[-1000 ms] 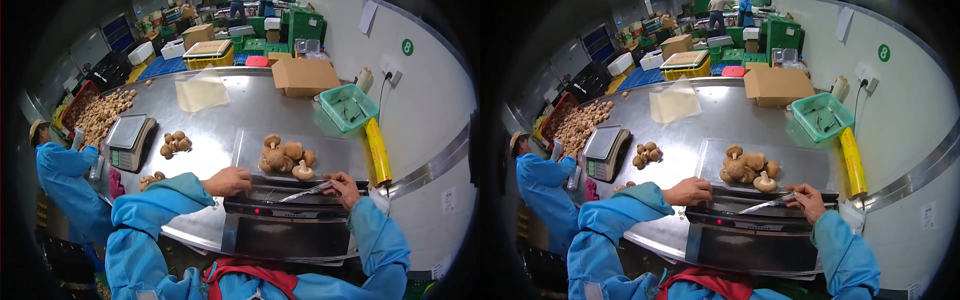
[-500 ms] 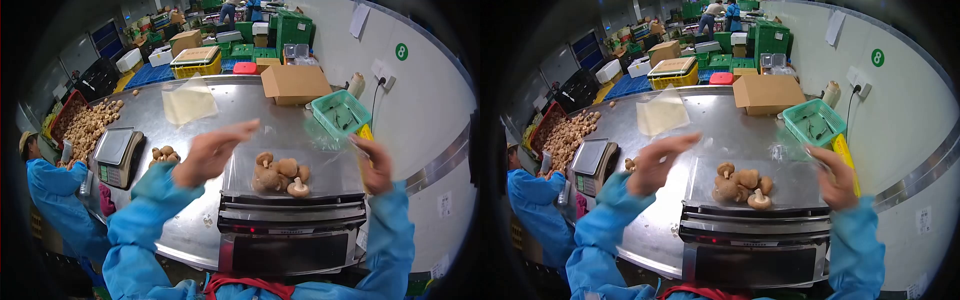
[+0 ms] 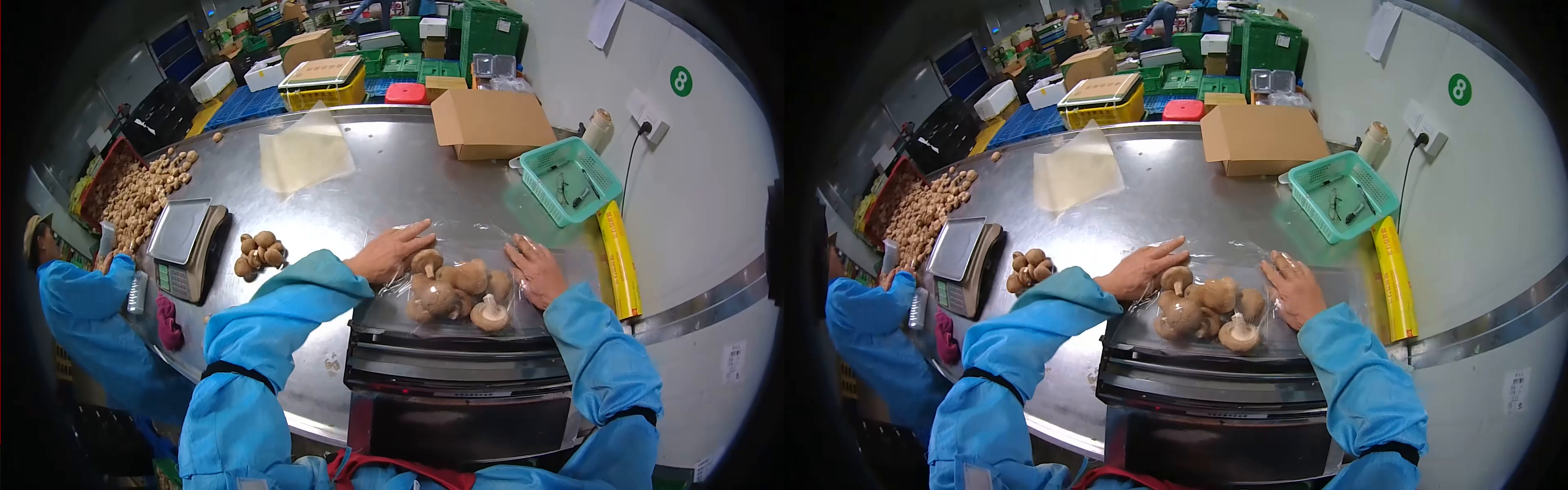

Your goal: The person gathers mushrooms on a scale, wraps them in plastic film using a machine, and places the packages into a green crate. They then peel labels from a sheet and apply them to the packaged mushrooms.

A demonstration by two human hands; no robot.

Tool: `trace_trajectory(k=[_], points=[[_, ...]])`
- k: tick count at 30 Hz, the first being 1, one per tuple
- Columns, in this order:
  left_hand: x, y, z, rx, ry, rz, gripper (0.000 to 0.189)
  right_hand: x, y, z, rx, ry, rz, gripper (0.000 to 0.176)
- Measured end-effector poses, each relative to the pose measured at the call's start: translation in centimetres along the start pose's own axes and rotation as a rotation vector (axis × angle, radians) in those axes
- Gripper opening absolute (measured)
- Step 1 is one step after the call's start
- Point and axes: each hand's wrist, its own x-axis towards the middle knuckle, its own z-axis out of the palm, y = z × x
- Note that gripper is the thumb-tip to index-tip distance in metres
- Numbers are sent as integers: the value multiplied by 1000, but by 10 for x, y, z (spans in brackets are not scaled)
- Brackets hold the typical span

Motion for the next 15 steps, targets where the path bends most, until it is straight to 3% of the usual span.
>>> trace_trajectory(k=[1,5,6,8,9,11,12,14,15], points=[[-4,-2,12,-12,92,25,49,-1,-3,-3,62,-19,42,41],[-22,36,13,-154,70,-85,47,-24,-15,0,211,-23,58,36],[-27,52,2,-321,28,-188,40,-30,-21,-3,205,-18,48,36],[-39,61,19,-817,241,-271,36,-43,-37,-13,879,-59,338,34],[-40,73,10,-815,247,-269,36,-48,-44,-15,875,-57,334,34],[-48,101,-12,-1359,58,-677,35,-58,-57,-18,1431,-37,653,36],[-51,111,-21,-1358,56,-677,35,-60,-61,-27,1432,-35,653,36],[-55,131,-36,-1540,0,-988,33,-67,-66,-56,1659,-115,857,37],[-59,144,-48,-1511,4,-975,35,-69,-78,-78,1749,-110,913,35]])
